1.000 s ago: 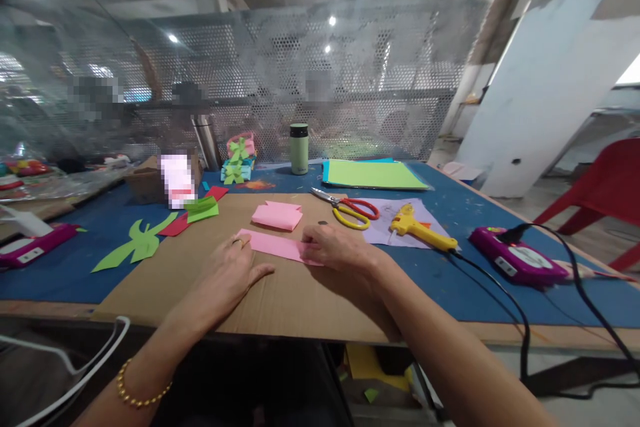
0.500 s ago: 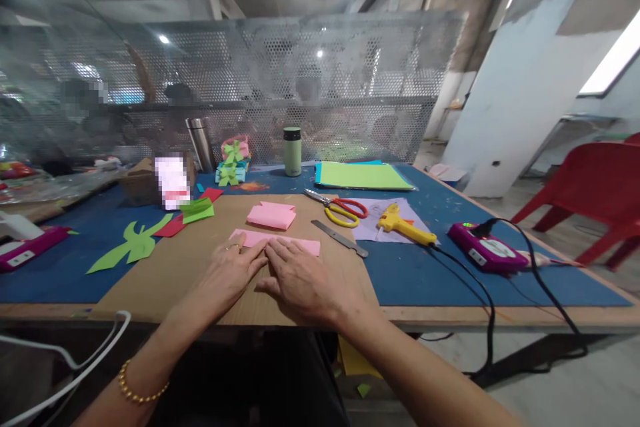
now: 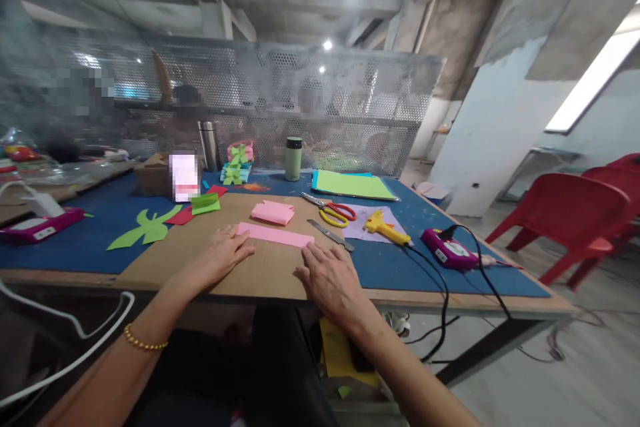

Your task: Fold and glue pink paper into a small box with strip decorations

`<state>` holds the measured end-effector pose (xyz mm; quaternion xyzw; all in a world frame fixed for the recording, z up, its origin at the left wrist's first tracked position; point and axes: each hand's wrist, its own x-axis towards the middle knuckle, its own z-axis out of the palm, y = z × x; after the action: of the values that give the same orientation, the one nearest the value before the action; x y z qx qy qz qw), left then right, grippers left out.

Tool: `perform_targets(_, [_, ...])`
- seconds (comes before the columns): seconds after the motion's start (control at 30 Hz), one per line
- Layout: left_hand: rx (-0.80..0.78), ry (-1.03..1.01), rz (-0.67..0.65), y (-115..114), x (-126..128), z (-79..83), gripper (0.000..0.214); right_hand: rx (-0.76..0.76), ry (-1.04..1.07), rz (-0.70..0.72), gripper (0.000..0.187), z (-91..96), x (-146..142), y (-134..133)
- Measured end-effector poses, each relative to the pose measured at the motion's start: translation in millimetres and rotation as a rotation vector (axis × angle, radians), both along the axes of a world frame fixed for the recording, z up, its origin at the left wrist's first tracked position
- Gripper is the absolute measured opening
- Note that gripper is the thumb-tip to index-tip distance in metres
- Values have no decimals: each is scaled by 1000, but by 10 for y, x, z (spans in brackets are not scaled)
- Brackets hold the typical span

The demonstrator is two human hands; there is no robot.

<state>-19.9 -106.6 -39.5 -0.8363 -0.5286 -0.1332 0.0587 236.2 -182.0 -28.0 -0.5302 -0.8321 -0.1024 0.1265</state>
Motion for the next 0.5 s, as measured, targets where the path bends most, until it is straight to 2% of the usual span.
perform_targets(0.17, [-28,-14,-10,1,-127,35,49,92,-136,-119,35,60,-87,-67])
perform_targets(0.33, [-5,-27,31,-84,-76,39,56,86,-178,-303,43,321,-193,59])
perform_targets(0.43, [-40,-41,37,-111,-75,31,58,90,-142,-255,40,439,-268,243])
perform_targets(0.5, [-48,-51,39,-105,-80,18,58,49,-130,-213,36,441,-315,351])
